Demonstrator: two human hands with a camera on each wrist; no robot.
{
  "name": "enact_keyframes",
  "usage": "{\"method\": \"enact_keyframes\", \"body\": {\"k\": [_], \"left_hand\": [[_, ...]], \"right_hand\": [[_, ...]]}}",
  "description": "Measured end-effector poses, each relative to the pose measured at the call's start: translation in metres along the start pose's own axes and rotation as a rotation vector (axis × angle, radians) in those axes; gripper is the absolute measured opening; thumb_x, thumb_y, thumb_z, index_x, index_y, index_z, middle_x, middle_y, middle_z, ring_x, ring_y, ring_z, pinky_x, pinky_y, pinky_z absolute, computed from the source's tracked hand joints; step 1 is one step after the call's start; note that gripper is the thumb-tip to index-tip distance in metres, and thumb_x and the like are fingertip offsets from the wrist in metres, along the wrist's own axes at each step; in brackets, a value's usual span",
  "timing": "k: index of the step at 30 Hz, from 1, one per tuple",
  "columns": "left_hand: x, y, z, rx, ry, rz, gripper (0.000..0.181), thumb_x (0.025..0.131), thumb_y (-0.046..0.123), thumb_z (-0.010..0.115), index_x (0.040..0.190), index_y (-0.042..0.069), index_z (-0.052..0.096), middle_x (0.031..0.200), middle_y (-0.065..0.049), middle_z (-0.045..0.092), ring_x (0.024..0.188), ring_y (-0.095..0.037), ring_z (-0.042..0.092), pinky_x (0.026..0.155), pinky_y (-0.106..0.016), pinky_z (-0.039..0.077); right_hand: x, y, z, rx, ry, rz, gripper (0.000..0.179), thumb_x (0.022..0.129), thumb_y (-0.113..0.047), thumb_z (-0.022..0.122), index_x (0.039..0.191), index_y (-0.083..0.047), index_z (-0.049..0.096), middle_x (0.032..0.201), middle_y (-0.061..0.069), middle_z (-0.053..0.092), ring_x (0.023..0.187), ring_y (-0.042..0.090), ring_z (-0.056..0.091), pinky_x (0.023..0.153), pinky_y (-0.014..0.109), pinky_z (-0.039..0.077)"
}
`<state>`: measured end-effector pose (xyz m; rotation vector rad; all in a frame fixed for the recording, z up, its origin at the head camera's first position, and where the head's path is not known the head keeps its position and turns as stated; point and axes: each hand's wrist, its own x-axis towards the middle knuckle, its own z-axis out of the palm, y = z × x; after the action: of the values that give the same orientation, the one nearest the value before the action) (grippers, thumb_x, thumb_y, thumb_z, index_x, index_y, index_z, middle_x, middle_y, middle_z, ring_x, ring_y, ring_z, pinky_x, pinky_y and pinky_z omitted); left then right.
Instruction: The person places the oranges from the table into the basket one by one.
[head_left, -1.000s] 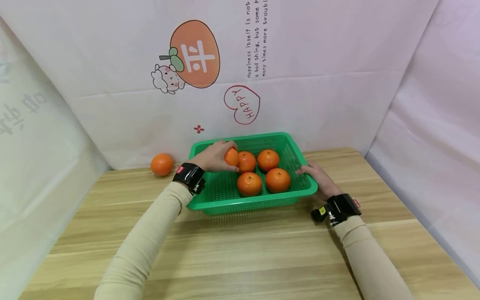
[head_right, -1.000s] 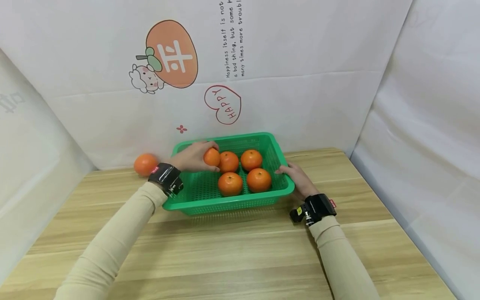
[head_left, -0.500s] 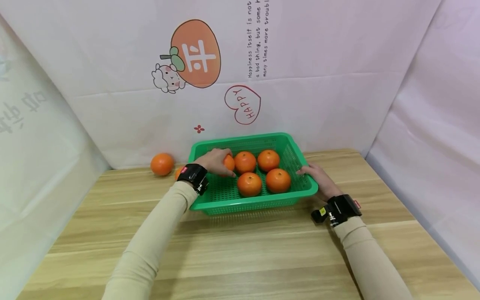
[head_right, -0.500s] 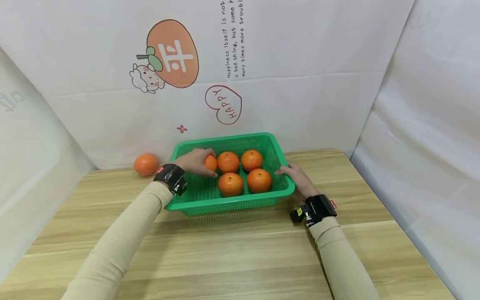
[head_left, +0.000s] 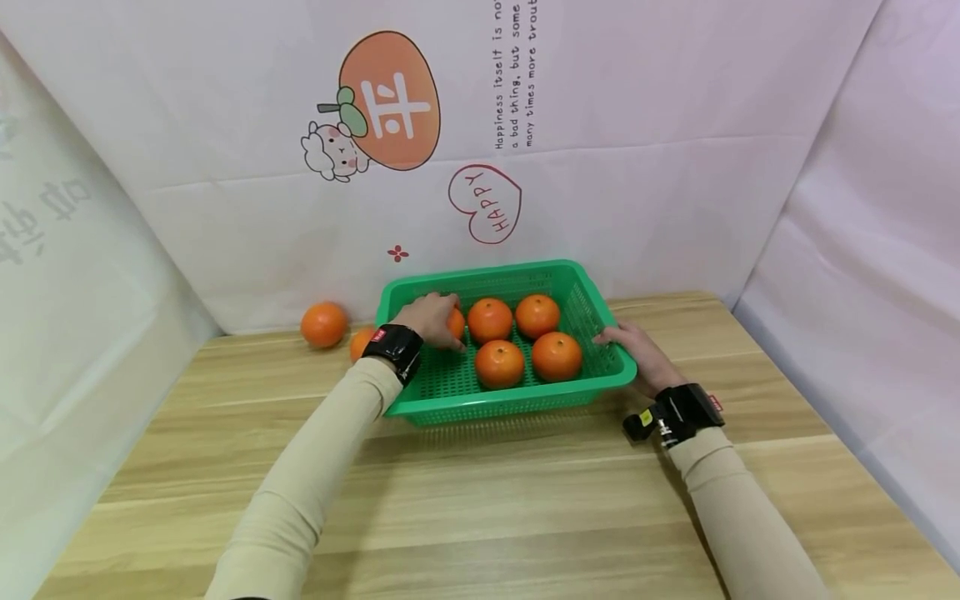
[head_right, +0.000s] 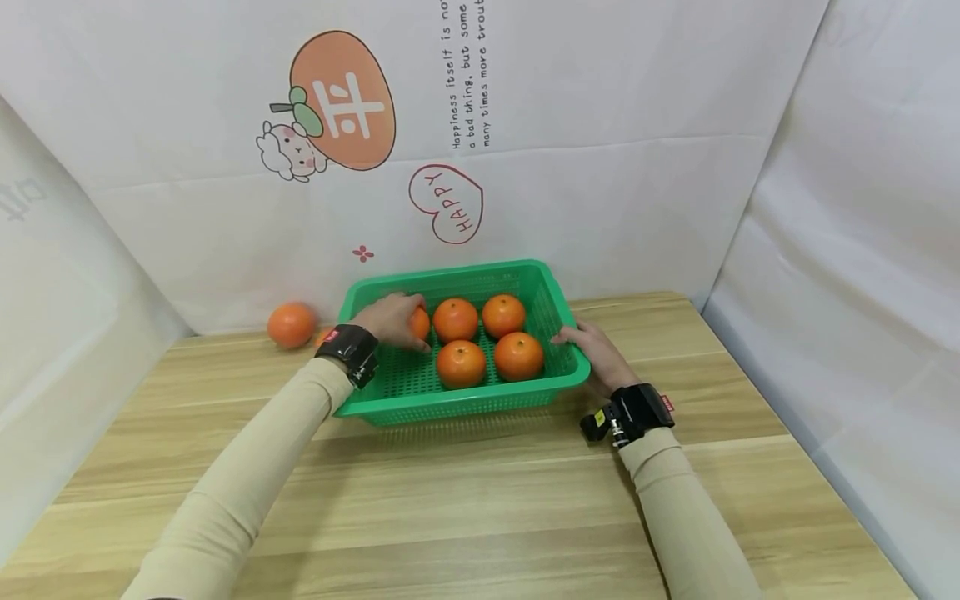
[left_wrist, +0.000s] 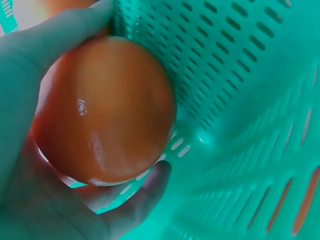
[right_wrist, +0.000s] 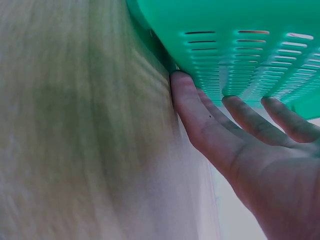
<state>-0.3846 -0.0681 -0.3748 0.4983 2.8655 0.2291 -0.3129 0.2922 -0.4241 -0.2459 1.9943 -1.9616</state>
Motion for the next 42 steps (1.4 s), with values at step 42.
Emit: {"method": "enact_keyframes", "body": {"k": [42], "left_hand": [[-0.0041, 0.0061, 0.0029, 0.026, 0.040, -0.010, 0.087, 0.084, 0.065, 0.079, 0.150, 0.018, 0.048, 0.144, -0.015, 0.052, 0.128, -0.036, 0.057, 0.102, -0.055, 0.055]], "right_hand": [[0.0019, 0.0029, -0.0029, 0.009, -0.018, -0.029, 0.072, 0.102, -0.014, 0.047, 0.166, 0.002, 0.020, 0.147, 0.020, 0.057, 0.099, 0.008, 0.074, 0.086, 0.026, 0.062]]}}
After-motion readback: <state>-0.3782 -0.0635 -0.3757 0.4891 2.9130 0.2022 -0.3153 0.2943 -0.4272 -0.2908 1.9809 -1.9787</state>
